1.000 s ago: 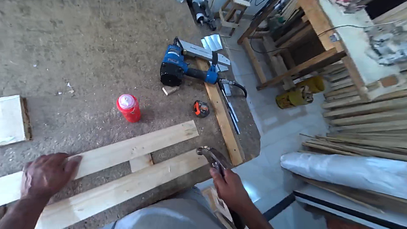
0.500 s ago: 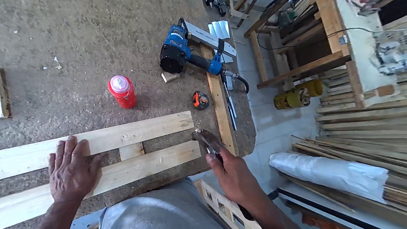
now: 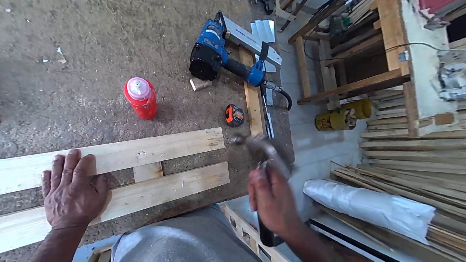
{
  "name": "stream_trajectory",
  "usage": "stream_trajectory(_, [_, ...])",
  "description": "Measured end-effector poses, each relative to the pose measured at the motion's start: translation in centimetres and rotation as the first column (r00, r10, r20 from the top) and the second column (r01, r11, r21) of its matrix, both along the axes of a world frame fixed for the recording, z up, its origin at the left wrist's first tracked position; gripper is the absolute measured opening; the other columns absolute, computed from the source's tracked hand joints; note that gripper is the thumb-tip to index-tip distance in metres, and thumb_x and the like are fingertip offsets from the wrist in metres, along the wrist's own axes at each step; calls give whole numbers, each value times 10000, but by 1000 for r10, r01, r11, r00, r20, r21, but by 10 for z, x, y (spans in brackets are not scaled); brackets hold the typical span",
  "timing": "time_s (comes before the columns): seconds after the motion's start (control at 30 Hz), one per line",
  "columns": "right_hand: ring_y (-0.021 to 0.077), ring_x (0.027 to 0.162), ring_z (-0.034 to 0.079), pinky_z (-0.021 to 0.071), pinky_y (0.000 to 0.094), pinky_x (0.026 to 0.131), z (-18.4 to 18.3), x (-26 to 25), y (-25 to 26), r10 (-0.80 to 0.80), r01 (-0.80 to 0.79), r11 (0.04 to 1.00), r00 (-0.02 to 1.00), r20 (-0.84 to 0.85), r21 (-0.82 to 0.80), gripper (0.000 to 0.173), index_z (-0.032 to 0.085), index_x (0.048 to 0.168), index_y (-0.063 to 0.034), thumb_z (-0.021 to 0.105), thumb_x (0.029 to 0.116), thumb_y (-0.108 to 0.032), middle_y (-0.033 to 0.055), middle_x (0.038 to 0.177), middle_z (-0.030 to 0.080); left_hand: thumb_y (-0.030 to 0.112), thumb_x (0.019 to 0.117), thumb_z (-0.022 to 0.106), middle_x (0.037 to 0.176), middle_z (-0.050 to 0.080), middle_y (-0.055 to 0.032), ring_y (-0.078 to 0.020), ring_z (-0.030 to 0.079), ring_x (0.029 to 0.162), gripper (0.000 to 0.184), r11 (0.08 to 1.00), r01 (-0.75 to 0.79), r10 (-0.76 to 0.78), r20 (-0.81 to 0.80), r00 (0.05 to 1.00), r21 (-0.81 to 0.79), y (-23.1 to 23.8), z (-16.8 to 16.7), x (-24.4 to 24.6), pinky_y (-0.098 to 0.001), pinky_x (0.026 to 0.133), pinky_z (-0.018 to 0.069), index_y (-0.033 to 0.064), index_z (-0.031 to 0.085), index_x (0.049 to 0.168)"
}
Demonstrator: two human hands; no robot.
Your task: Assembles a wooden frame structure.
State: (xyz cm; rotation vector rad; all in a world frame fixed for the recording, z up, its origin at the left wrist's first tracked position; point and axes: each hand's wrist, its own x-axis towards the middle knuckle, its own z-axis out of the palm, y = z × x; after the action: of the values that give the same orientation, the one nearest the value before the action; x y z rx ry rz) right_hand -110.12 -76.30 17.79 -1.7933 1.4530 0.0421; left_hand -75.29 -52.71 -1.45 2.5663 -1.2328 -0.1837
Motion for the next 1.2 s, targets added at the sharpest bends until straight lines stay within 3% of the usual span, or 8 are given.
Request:
stream_trajectory(0.07, [254,692,637,558,469,680,-21,-15,0,148,-39,932,948,-282,360,545,604,1159,-18,344,1092,-492,113,813,616,525,933,405,1616,424,-120,-366,302,1540,671,1000,2,-2,2,1000,-2,0,0,-1,-615,1232,201,136,555,1458])
stream_trajectory(0.17, [223,606,619,551,410,565,4,-14,-16,248,23,807,893,-374,590,530,578,1148,-75,356,1080,-551,92,797,602,508,932,401,1617,426,-106,-367,303,1539,650,1000,-6,6,18,1000,0,0,-1,1,-618,1230,201,156,559,1455])
stream_trajectory(0.4, [128,502,601,565,341,451,-6,-15,9,-41,65,993,973,226,-102,576,591,1027,-56,369,1069,-586,-8,660,588,487,932,410,1615,421,-128,-379,288,1543,655,1000,0,0,0,1000,12,0,3,-2,-633,1225,202,130,546,1464])
stream_trajectory(0.57, [260,650,638,551,468,620,-15,-44,5,231,-31,853,917,-324,521,580,609,1086,-56,383,1055,-589,110,772,611,489,926,405,1611,430,-122,-388,292,1538,653,1000,-13,13,12,1000,11,0,3,-4,-643,1216,206,138,554,1457])
stream_trajectory(0.77, [101,524,612,558,325,455,-21,-44,27,31,56,961,951,309,-270,579,603,1032,-42,350,1084,-560,-6,679,613,489,925,407,1620,410,-131,-391,258,1550,661,999,-22,23,-7,1000,38,0,2,-4,-648,1224,172,126,543,1461])
stream_trajectory(0.93, [316,854,698,562,529,776,-58,-63,38,231,-147,955,914,-334,259,594,640,1174,-25,368,1070,-543,153,893,682,480,920,390,1627,408,-99,-361,260,1556,663,999,-32,32,-2,999,43,-1,4,-4,-625,1234,178,142,541,1471])
stream_trajectory(1.07, [133,570,643,573,361,522,-45,-67,65,33,-8,957,996,84,-289,605,672,1063,-7,391,1072,-543,30,689,642,478,921,390,1630,403,-100,-354,254,1559,663,998,-32,32,-11,999,45,-1,5,-3,-619,1237,172,146,534,1476])
stream_trajectory(1.2, [243,768,725,610,441,726,-100,-73,82,64,-59,959,998,11,-277,617,664,1210,54,360,1085,-469,144,869,729,486,917,393,1628,406,-94,-353,265,1554,662,999,-26,26,-4,1000,30,1,2,0,-621,1238,169,157,540,1472])
